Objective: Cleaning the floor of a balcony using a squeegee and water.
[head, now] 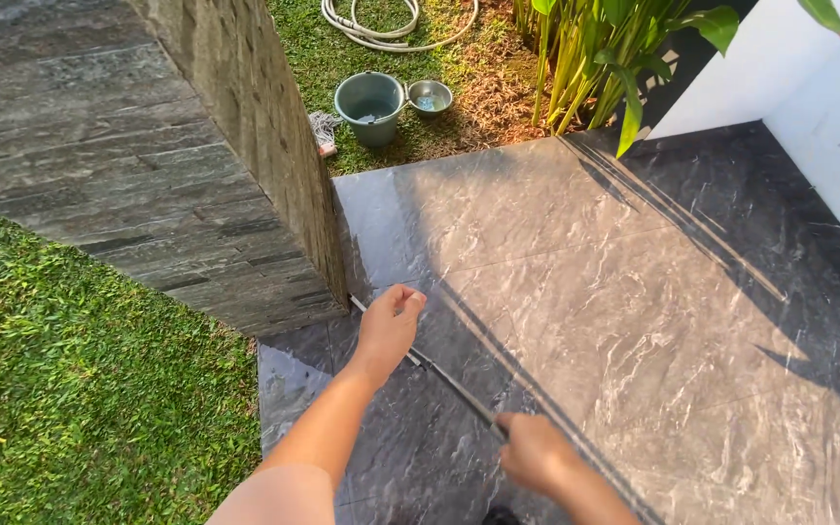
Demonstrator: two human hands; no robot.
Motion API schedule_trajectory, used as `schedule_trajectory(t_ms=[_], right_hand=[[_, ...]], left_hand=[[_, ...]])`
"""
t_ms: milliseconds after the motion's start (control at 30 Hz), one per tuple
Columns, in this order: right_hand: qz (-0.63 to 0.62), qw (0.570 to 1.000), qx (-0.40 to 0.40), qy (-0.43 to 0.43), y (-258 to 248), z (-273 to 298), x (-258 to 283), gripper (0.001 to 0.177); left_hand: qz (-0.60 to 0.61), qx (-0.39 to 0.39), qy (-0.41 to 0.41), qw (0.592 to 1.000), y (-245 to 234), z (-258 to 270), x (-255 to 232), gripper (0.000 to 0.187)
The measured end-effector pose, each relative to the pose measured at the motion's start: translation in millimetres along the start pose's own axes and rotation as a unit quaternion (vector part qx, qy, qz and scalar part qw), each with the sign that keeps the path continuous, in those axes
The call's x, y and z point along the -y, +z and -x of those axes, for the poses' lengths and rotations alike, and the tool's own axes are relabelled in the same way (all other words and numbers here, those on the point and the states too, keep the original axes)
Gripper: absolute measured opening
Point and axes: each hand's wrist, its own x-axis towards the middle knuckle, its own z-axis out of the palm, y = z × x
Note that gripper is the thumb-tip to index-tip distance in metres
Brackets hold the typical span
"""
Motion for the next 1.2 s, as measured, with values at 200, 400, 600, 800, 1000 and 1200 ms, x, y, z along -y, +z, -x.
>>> schedule_trajectory(t_ms=[200, 400, 600, 800, 1000, 1200], right_hand=[[0.012, 0.994, -0.112, -0.006, -12, -55, -30, 0.042], [-0.066, 0.995, 0.022, 0.073, 20, -3, 53, 0.044], [-0.07, 0.994, 0.08, 0.019, 106, 52, 78, 0.053], [-0.312, 0.928, 0.198, 0.051, 34, 17, -25, 0.04], [0.207, 0.977, 0.039, 0.006, -47, -56, -218, 0.041], [0.269, 0.96, 0.074, -0.028, -59, -37, -91, 0.035]], left_hand=[[-0.005, -0.013, 0.048, 0.999, -7, 11, 21, 0.027], [0.013, -0.044, 0.035, 0.998, -19, 37, 50, 0.026], [-0.006, -0.077, 0.004, 0.997, -35, 72, 46, 0.026], [0.015, -0.095, 0.012, 0.995, -43, 102, 36, 0.027], [0.001, -0.113, 0.007, 0.994, -53, 108, 39, 0.029], [0.014, -0.129, 0.025, 0.991, -49, 83, 73, 0.029]])
